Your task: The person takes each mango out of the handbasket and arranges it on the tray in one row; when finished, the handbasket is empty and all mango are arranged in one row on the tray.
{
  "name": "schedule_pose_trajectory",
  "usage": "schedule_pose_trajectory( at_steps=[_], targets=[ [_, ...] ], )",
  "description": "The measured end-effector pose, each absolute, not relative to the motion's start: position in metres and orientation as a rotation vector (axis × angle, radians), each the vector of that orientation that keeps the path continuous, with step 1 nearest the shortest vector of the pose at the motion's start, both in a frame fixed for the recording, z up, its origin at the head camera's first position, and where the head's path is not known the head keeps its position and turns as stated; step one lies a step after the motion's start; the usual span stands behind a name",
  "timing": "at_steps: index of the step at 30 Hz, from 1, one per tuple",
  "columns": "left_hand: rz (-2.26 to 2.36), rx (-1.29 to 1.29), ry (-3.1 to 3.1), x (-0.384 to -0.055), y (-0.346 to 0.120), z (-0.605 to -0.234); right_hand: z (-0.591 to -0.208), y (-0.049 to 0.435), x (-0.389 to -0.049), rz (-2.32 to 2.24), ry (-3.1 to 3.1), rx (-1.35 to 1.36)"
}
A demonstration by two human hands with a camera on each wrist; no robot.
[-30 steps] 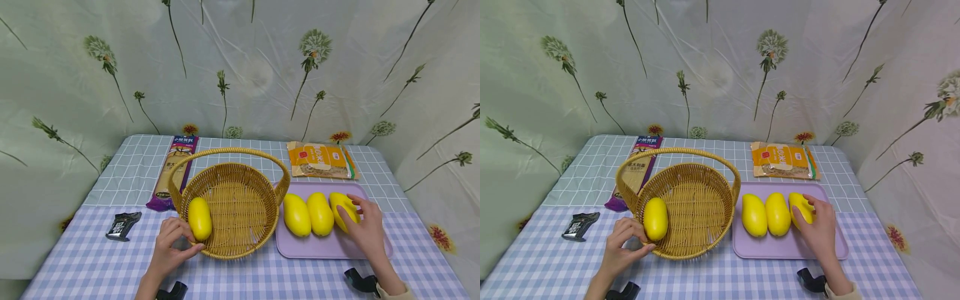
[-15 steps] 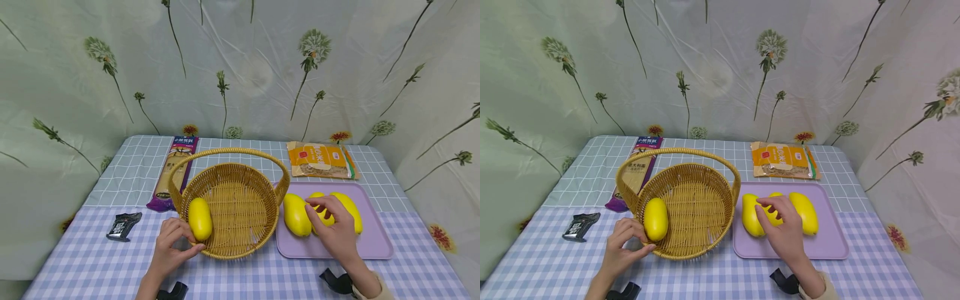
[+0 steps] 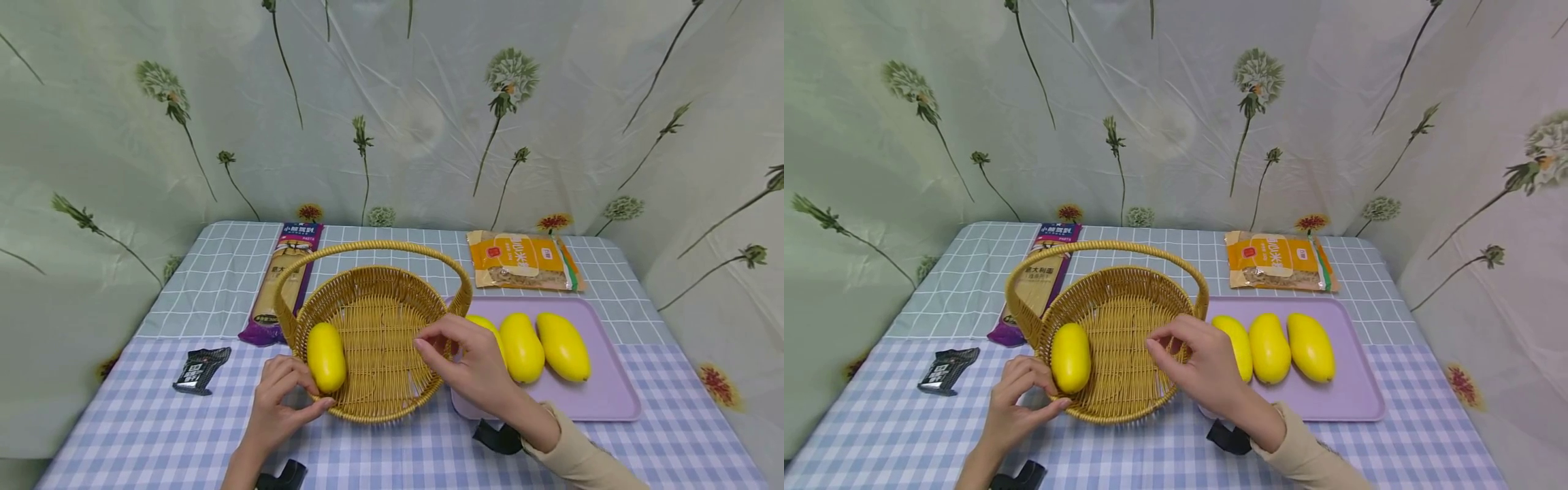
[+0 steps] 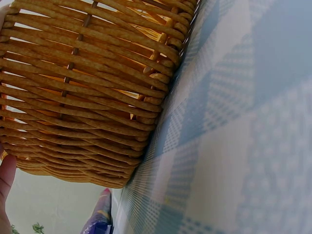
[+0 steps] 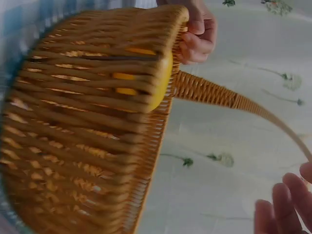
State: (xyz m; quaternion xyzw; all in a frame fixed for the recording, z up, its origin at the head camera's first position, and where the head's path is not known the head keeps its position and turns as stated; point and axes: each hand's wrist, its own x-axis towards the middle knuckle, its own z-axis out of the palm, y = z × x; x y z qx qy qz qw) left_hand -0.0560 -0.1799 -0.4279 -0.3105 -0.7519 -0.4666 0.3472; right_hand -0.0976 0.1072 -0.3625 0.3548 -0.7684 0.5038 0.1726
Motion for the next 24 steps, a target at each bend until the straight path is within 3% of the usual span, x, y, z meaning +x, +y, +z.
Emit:
schedule_pose_trajectory(
  at_steps=[24],
  targets=[
    [-1.212, -0.805, -1.955, -0.056, -0.18, -0.427, -0.337, 0.021, -0.148, 1.032, -2.969, 1.147]
  ],
)
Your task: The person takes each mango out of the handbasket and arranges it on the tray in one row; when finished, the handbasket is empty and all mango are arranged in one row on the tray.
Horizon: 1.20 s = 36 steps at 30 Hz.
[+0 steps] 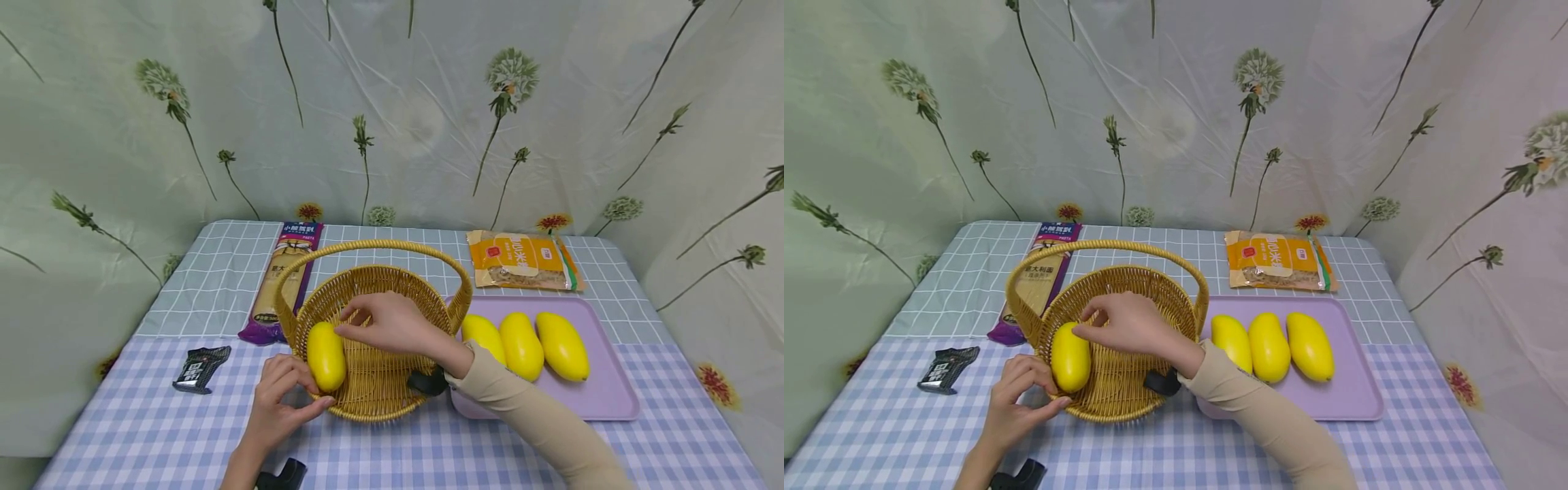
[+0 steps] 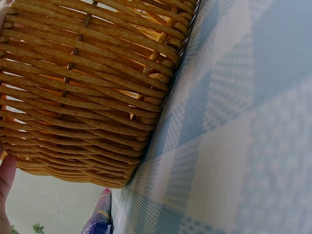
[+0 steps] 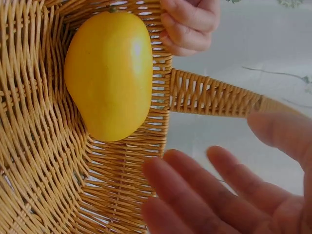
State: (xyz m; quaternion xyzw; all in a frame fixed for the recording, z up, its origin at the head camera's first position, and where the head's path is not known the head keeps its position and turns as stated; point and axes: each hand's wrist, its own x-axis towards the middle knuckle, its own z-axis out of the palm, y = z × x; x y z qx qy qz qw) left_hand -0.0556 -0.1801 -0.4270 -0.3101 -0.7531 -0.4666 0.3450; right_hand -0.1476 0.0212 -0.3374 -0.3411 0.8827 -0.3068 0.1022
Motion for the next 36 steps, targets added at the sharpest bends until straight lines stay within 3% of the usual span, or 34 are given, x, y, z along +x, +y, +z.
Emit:
schedule_pose_trajectory(
  at_steps=[11, 36],
  targets=[
    [-1.208, -0.817, -1.948, -0.056, -0.18, -0.429, -0.361, 0.005, -0.167, -0.701, 2.408, -1.038],
    [-1.211, -0.803, -1.959, -0.055, -0.18, -0.428, -0.379, -0.021, -0.163, -0.767, 2.355, -0.807]
  ],
)
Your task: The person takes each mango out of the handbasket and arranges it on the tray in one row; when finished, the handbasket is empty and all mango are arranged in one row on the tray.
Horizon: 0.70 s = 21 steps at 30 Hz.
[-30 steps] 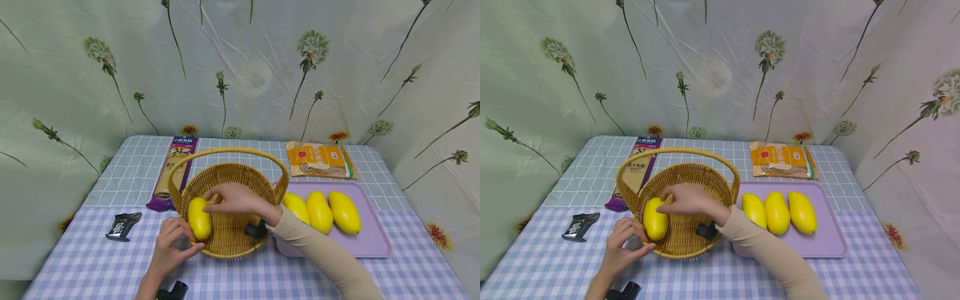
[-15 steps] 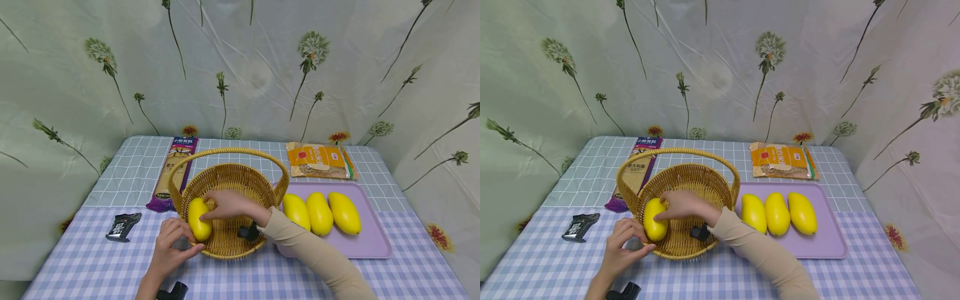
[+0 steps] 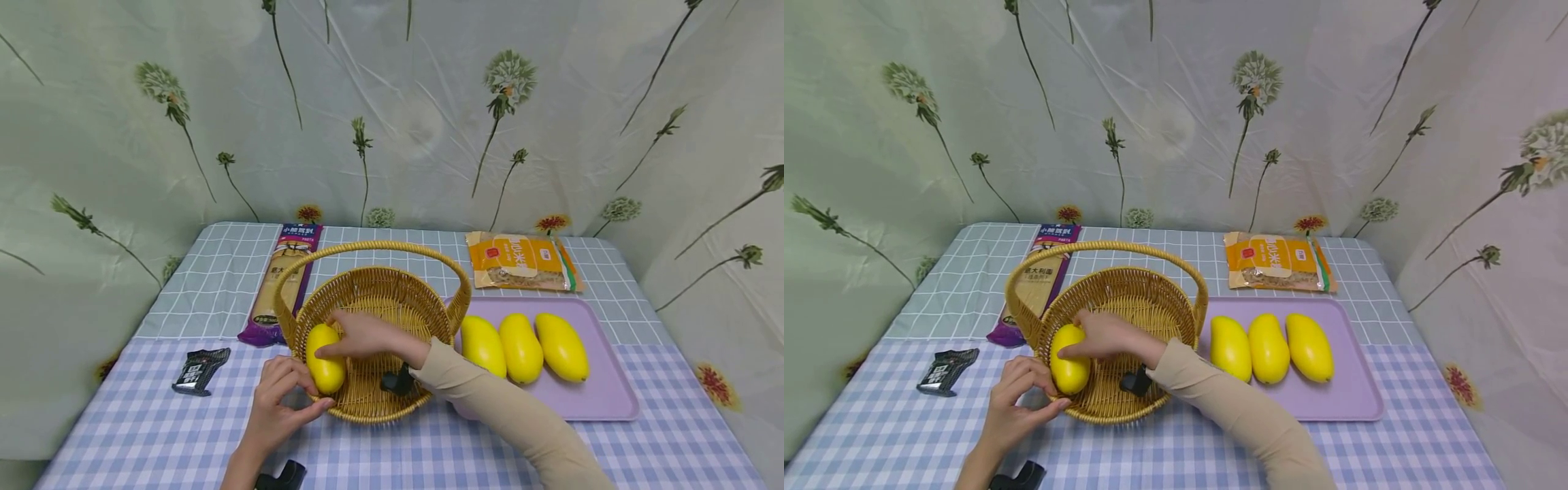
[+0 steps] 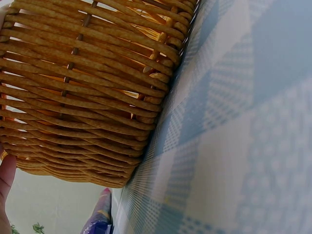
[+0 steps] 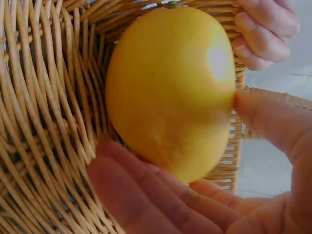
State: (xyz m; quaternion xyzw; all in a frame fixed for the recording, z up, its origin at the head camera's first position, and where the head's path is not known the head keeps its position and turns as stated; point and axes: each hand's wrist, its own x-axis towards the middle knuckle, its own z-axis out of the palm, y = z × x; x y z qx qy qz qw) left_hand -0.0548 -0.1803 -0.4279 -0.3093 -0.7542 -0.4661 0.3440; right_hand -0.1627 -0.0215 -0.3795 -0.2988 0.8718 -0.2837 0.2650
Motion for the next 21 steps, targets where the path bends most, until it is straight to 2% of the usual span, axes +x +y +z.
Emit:
schedule_pose_trajectory(
  at_steps=[21],
  targets=[
    [-1.185, -0.837, -1.923, -0.057, -0.18, -0.43, -0.393, -0.024, -0.167, -1.001, 2.26, -0.666]
  ],
)
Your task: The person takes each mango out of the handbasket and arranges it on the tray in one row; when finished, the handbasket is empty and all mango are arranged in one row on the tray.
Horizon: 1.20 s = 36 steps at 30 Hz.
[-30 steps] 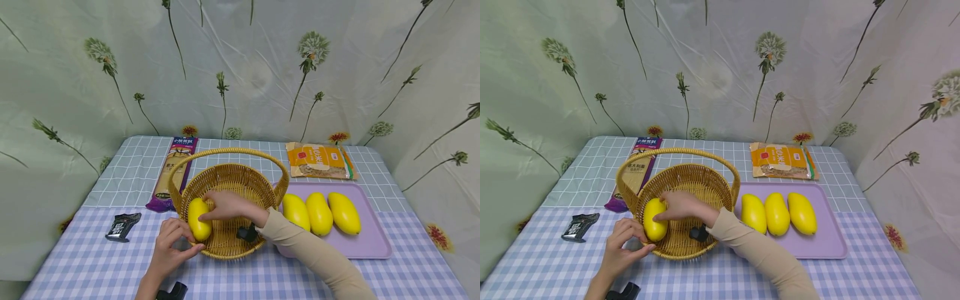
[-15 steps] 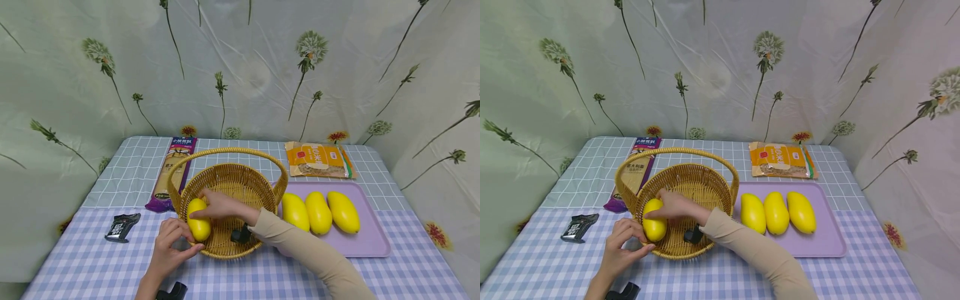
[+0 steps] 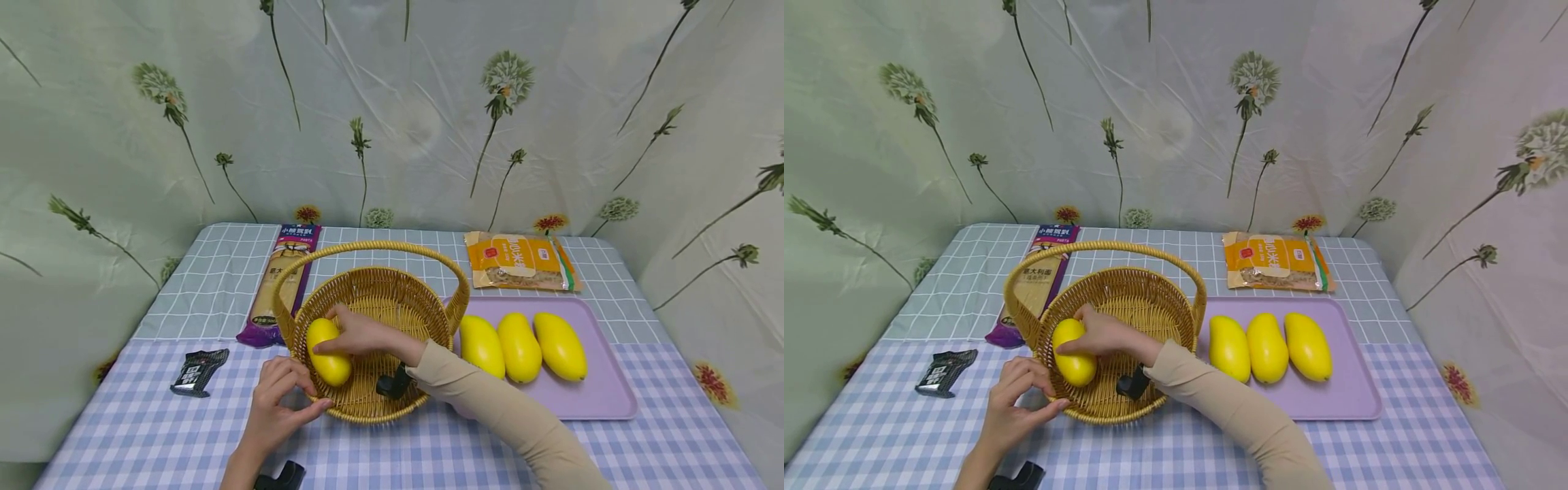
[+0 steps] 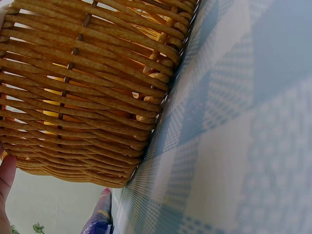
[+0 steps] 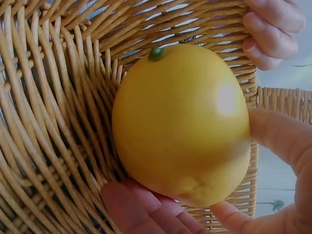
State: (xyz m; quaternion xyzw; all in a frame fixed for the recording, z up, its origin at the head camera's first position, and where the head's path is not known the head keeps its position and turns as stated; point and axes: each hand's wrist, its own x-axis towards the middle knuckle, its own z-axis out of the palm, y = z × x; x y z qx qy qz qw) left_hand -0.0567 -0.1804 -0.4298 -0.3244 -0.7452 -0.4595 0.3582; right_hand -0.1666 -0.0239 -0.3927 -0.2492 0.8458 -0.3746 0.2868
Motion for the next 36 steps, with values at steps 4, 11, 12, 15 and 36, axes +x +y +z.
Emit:
schedule_pose_trajectory(
  at_steps=[4, 11, 12, 15, 36],
  targets=[
    [-1.187, -0.841, -1.921, -0.057, -0.18, -0.43, -0.393, -0.024, -0.167, -0.996, 2.273, -0.655],
    [-1.192, -0.837, -1.924, -0.057, -0.181, -0.429, -0.393, -0.026, -0.167, -1.008, 2.257, -0.631],
    [-1.192, -0.836, -1.924, -0.056, -0.181, -0.429, -0.393, -0.026, -0.167, -1.015, 2.25, -0.625],
    [-1.195, -0.835, -1.923, -0.056, -0.181, -0.429, -0.394, -0.025, -0.168, -1.03, 2.236, -0.613],
    [-1.196, -0.811, -1.95, -0.055, -0.18, -0.428, -0.382, -0.003, -0.177, -1.291, 2.162, -0.573]
  ],
)
